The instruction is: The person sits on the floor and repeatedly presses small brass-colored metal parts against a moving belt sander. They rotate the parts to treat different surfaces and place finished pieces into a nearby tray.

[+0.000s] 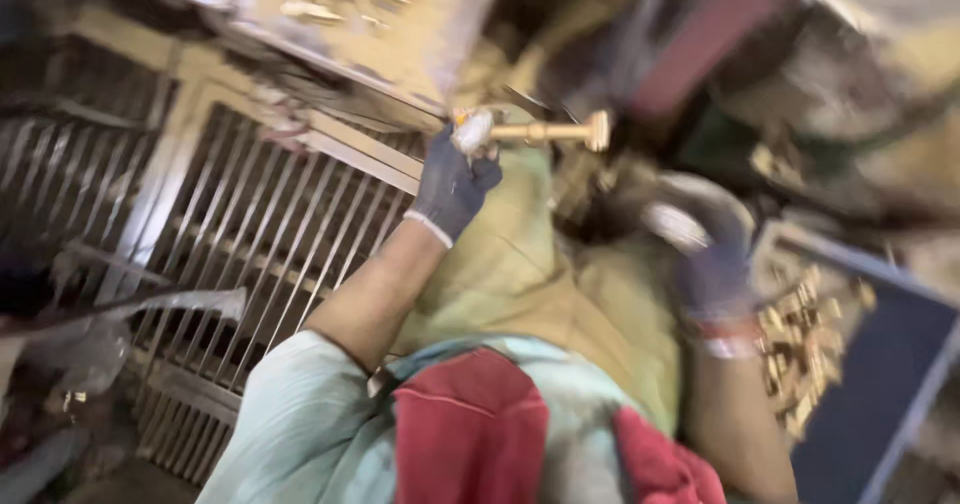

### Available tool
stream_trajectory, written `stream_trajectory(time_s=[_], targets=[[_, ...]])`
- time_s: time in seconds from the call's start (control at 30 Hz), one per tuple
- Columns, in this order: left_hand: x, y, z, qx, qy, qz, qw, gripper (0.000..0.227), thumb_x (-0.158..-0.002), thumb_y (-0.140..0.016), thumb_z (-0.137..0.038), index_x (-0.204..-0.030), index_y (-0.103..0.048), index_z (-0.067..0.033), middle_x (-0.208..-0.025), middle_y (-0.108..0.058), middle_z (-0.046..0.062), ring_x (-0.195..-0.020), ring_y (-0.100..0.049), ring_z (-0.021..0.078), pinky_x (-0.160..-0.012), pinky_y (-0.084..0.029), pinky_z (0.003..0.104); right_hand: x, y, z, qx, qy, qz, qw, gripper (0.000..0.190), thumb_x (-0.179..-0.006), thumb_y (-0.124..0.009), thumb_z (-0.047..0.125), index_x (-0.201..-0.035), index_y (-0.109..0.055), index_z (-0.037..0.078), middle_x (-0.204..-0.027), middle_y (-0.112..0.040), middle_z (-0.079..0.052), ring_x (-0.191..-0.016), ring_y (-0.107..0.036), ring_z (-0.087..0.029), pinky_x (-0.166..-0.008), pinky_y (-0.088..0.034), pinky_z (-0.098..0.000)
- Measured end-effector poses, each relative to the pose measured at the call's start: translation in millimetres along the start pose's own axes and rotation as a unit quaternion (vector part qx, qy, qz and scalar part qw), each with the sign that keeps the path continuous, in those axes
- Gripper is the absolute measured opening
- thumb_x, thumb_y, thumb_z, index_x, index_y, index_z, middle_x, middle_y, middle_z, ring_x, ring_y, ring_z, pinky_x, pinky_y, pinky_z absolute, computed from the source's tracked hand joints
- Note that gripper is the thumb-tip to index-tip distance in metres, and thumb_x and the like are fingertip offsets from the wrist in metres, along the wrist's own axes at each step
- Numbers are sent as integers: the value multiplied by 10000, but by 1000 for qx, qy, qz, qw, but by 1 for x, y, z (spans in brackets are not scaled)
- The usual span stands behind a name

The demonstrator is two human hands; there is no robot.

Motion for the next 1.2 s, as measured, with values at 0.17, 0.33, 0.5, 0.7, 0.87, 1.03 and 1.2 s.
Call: stream_trajectory(time_s=[0.17,0.33,0.5,0.7,0.87,1.03,1.2], targets=[[-63,38,-111,137,-153,-103,973,144,-1006,-606,-235,-1006,-664,-103,-692,-563,28,-539,-482,118,-460,-340,257,16,115,-39,118,12,-184,976,289,-1031,-679,86,-1292,-678,-36,-1220,-699,-177,-1122,-661,-269,-1057,-537,-412],[-75,11,-149,19,-192,-22,981,235,-992,-549,-300,-924,-650,-99,-699,-569,47,-558,-502,142,-496,-375,287,19,126,-83,-92,-94,-226,965,306,-1026,-652,66,-1315,-646,-34,-1171,-698,-178,-1042,-687,-282,-941,-581,-416],[25,-99,-76,-532,-232,312,752,246,-941,-724,-225,-1119,-708,-55,-993,-730,66,-905,-684,206,-815,-552,343,25,61,-43,-163,-35,-54,985,364,-991,-637,26,-1328,-537,-66,-1203,-679,-200,-1072,-707,-308,-940,-615,-458],[55,-176,36,-644,-110,437,619,208,-968,-706,-226,-1108,-732,-75,-987,-739,79,-942,-720,179,-873,-551,329,23,-86,19,-226,44,261,937,439,-1004,-614,309,-1331,-603,17,-1281,-640,-167,-1221,-591,-331,-1046,-446,-530],[47,-167,31,-502,-147,270,808,279,-993,-677,-187,-1233,-668,-45,-1148,-738,73,-1081,-698,165,-977,-557,332,25,-87,69,-731,-56,257,630,262,-1103,-611,345,-998,-655,110,-965,-608,-88,-971,-604,-322,-894,-487,-510],[81,-160,70,-463,-122,405,779,595,-855,-811,-167,-1361,-545,-4,-1257,-630,130,-1191,-603,228,-1050,-478,371,19,-10,35,-657,-8,-39,753,193,-1120,-628,191,-1089,-572,8,-967,-509,-64,-957,-507,-236,-1061,-430,-452],[88,-175,67,-557,-236,378,701,570,-906,-792,-221,-1399,-562,-50,-1203,-620,124,-1146,-619,266,-1019,-484,368,29,6,17,-486,-18,-146,861,314,-961,-649,261,-1187,-606,48,-1200,-619,-115,-1160,-585,-237,-1104,-501,-426]])
Point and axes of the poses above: each hand's wrist, its own x-axis away from the middle knuckle, its own y-axis out of the back of the hand, z = x × y, the point moved 9 cm from there along -x, towards the middle knuckle
